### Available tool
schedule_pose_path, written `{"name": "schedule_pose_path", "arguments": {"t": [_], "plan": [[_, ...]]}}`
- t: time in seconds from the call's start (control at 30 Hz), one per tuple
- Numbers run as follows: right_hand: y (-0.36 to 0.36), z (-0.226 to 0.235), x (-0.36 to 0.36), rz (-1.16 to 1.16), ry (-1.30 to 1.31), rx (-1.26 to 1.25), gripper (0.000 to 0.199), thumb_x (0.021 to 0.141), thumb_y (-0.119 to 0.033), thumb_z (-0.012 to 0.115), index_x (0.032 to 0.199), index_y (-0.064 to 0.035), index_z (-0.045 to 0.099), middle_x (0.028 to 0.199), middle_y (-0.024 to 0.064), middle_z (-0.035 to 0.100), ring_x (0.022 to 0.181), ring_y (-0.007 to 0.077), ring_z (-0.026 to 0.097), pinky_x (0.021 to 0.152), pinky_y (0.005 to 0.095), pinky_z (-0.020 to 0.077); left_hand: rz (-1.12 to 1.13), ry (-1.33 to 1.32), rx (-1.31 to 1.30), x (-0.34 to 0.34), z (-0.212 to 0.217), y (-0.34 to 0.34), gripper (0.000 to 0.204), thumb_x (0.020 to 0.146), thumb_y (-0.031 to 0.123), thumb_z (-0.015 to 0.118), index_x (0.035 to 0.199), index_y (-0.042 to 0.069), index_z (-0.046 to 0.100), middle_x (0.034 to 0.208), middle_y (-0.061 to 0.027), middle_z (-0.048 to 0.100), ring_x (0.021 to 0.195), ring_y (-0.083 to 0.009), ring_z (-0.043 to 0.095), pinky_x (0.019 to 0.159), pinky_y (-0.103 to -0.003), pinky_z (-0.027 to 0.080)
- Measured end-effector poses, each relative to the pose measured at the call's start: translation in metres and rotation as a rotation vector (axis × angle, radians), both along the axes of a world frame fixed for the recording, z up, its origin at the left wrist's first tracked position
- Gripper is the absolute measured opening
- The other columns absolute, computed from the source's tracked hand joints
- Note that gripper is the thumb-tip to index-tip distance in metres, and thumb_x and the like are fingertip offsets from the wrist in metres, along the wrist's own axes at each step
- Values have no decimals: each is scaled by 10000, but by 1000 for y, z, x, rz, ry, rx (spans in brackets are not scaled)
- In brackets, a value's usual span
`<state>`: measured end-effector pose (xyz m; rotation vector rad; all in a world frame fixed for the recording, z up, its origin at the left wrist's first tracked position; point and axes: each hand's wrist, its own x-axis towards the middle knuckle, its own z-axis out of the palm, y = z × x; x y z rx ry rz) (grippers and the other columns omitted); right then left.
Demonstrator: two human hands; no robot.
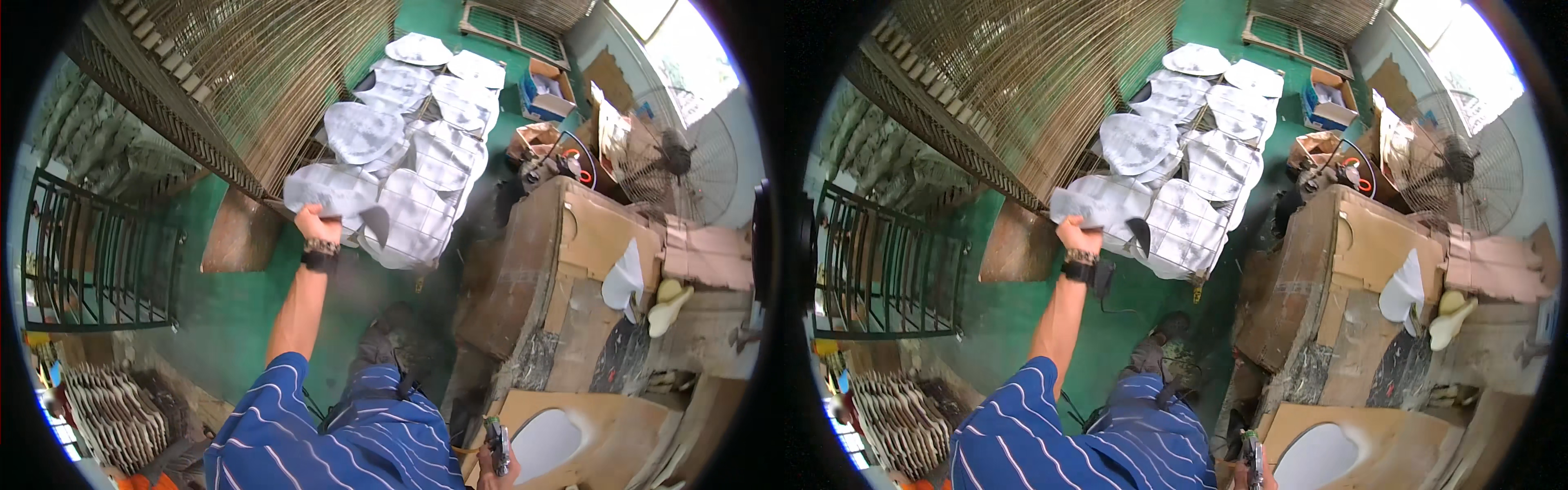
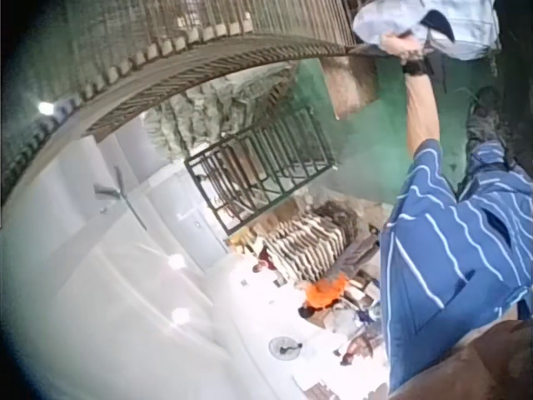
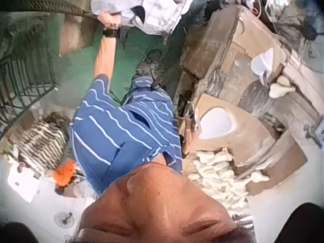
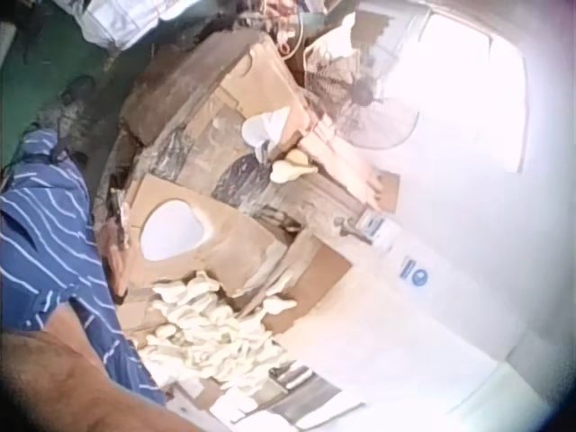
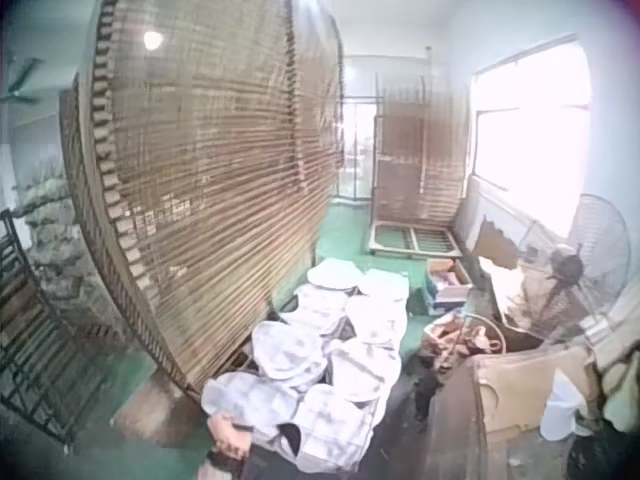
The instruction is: The person spray paints white shoe insoles with a handheld spray gun, applying a light coating to each piece. After painting, the person places the insoles onto a drying rack. The task is performed repeatedly in a workshop setting.
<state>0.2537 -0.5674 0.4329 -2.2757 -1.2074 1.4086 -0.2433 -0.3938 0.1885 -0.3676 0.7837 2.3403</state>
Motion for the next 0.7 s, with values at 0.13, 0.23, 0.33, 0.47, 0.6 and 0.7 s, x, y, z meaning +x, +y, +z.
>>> {"name": "schedule_pose_path", "arguments": {"t": [0.13,0.23,0.33,0.47,0.6,0.7], "plan": [[43,2,-44,15,-25,-54,285,830,-182,685,1029,20,659,717,71,567,660,173,477,614,348,420,117,48,100,-64,-26,17,483,562,47,504,1041,14,552,1048,-120,599,1006,-334,595,913,-502,495],[58,-10,-58,94,-129,-101,284,830,-192,690,1019,18,657,670,46,508,635,162,424,589,351,388,219,1,97,-87,-67,20,505,565,44,495,1065,-17,534,1089,-140,584,1037,-352,578,939,-511,481],[74,-16,-79,128,-151,-57,277,836,-202,684,989,27,650,658,43,494,634,160,410,582,351,380,271,-62,26,-80,-99,21,477,572,53,499,1038,-45,524,1076,-144,568,1060,-332,561,941,-507,479],[89,-17,-95,105,-154,-117,305,825,-235,696,971,27,648,662,50,498,643,162,439,590,356,395,240,-250,-248,-75,-219,-7,572,664,123,518,1222,9,467,1245,-144,508,1183,-354,492,969,-581,403],[63,-47,-63,111,-189,-110,316,835,-223,689,1028,24,649,730,51,559,660,165,460,612,359,421,-146,-259,-904,-37,-267,-17,868,783,535,669,1396,13,343,1147,-150,544,1052,-300,560,827,-507,465],[58,-36,-70,68,-177,-92,317,839,-216,685,1044,22,646,739,53,567,665,166,468,616,357,425,-411,68,-1087,8,-287,-11,873,794,505,670,1421,36,283,731,-99,555,566,-162,503,463,-322,357]]}}
